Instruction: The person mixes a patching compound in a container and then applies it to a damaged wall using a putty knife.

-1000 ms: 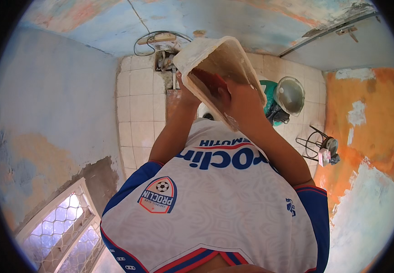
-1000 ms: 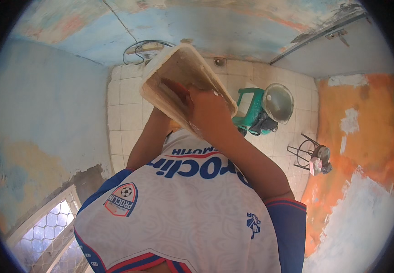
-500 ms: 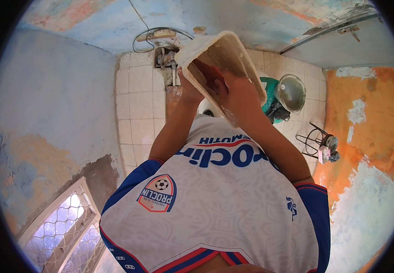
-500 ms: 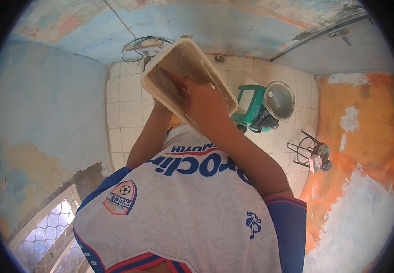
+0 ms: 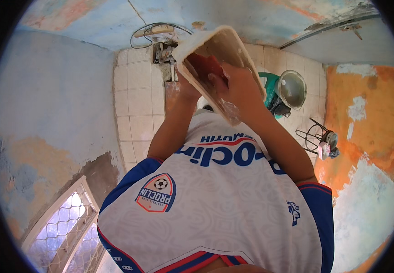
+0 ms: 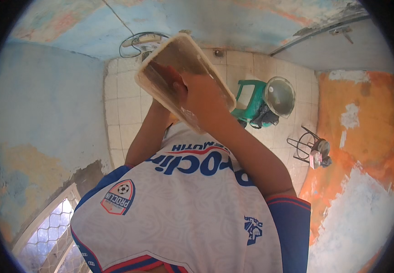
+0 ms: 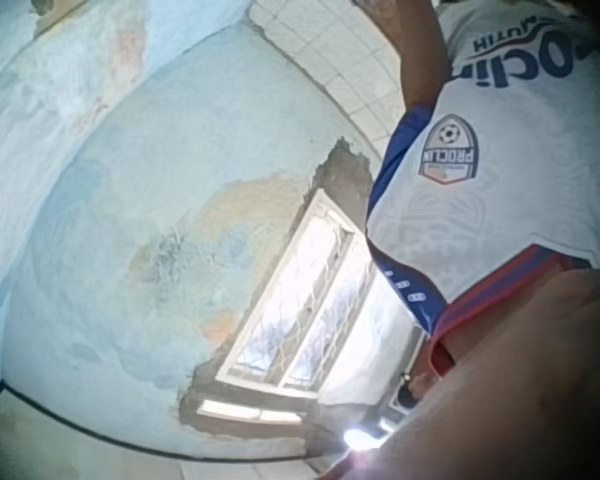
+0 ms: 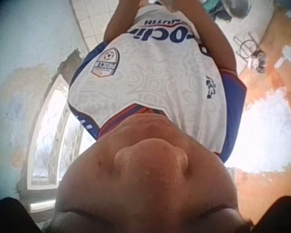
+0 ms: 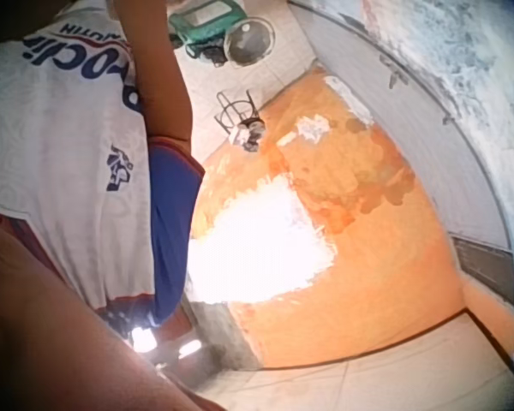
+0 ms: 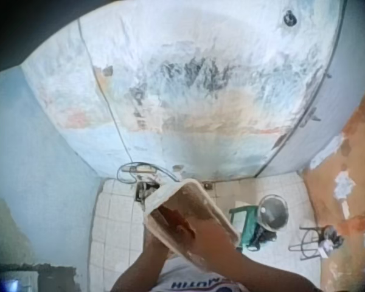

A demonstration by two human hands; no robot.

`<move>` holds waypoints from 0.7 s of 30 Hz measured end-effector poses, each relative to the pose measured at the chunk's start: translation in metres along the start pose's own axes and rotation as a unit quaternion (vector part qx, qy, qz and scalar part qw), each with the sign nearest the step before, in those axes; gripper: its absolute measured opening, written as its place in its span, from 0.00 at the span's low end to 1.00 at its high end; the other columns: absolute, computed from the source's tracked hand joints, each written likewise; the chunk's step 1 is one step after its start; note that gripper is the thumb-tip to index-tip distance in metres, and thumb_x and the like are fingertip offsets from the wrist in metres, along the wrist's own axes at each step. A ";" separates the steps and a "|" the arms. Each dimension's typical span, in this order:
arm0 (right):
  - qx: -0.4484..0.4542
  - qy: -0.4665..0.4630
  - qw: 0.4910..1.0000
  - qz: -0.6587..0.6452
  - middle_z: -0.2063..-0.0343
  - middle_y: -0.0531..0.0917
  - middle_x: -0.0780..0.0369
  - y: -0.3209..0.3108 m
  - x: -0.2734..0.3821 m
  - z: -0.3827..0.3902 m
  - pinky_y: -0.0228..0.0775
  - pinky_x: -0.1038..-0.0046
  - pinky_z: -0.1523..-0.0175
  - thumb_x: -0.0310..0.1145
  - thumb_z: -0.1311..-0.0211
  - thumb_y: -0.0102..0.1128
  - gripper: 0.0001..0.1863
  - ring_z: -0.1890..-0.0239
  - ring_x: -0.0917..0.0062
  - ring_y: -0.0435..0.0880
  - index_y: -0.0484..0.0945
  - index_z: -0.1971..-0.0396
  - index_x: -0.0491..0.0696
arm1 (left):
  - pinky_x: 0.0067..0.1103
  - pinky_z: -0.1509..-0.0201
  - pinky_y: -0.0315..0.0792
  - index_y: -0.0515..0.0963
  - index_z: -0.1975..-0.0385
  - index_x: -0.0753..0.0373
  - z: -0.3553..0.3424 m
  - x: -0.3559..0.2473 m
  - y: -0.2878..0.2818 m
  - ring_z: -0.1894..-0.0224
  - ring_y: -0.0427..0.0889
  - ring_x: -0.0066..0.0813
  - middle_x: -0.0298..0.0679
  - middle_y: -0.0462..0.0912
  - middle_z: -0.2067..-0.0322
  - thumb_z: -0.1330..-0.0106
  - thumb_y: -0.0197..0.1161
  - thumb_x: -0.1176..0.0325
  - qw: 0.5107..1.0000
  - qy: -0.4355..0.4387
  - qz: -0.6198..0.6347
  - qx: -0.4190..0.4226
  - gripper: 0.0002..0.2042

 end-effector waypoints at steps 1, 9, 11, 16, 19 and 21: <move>-0.009 0.008 1.000 -0.005 0.74 0.83 0.47 0.001 -0.002 0.001 0.75 0.56 0.62 0.34 0.36 0.58 0.13 0.69 0.51 0.84 0.81 0.55 0.44 | 0.36 0.44 0.77 0.72 0.41 0.60 0.000 -0.003 0.009 0.49 0.82 0.44 0.47 0.82 0.50 0.35 0.47 0.30 1.000 -0.014 0.005 0.010 0.39; -0.021 0.020 0.998 0.059 0.70 0.84 0.47 0.001 -0.013 0.005 0.76 0.56 0.60 0.35 0.36 0.59 0.15 0.67 0.51 0.84 0.80 0.51 0.48 | 0.36 0.46 0.77 0.70 0.39 0.63 0.003 -0.006 0.019 0.52 0.83 0.44 0.50 0.82 0.52 0.33 0.42 0.31 0.994 -0.053 0.042 0.088 0.40; -0.020 0.002 1.000 0.009 0.70 0.84 0.47 0.003 -0.011 0.004 0.76 0.56 0.59 0.34 0.36 0.59 0.15 0.67 0.51 0.84 0.81 0.51 0.48 | 0.36 0.47 0.78 0.69 0.38 0.63 0.001 -0.004 0.017 0.52 0.83 0.44 0.51 0.82 0.52 0.32 0.41 0.31 0.998 -0.054 0.012 0.029 0.40; -0.015 0.016 0.997 0.076 0.72 0.84 0.47 0.004 -0.014 0.009 0.76 0.56 0.60 0.34 0.36 0.59 0.14 0.68 0.51 0.84 0.81 0.53 0.47 | 0.36 0.46 0.77 0.68 0.37 0.63 0.000 -0.003 0.013 0.50 0.82 0.43 0.51 0.81 0.50 0.32 0.40 0.30 0.999 -0.034 -0.028 0.010 0.40; -0.043 -0.023 0.994 0.099 0.73 0.83 0.47 0.005 -0.017 0.014 0.76 0.55 0.63 0.34 0.36 0.59 0.13 0.69 0.51 0.84 0.81 0.54 0.46 | 0.36 0.45 0.77 0.67 0.36 0.61 0.006 0.001 0.015 0.49 0.81 0.43 0.51 0.80 0.48 0.33 0.40 0.29 0.985 -0.096 0.129 -0.061 0.41; -0.048 -0.007 0.995 0.082 0.73 0.83 0.47 -0.001 -0.016 0.012 0.76 0.55 0.64 0.34 0.36 0.59 0.13 0.71 0.51 0.84 0.81 0.55 0.46 | 0.36 0.44 0.76 0.66 0.36 0.61 0.011 0.005 0.008 0.47 0.80 0.44 0.50 0.79 0.47 0.34 0.40 0.28 0.968 -0.116 0.221 0.022 0.42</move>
Point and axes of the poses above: each hand's wrist, its own z-axis away from the middle knuckle, its own y-axis out of the palm, x = y × z, the point moved 1 cm from there along -z, towards the middle knuckle
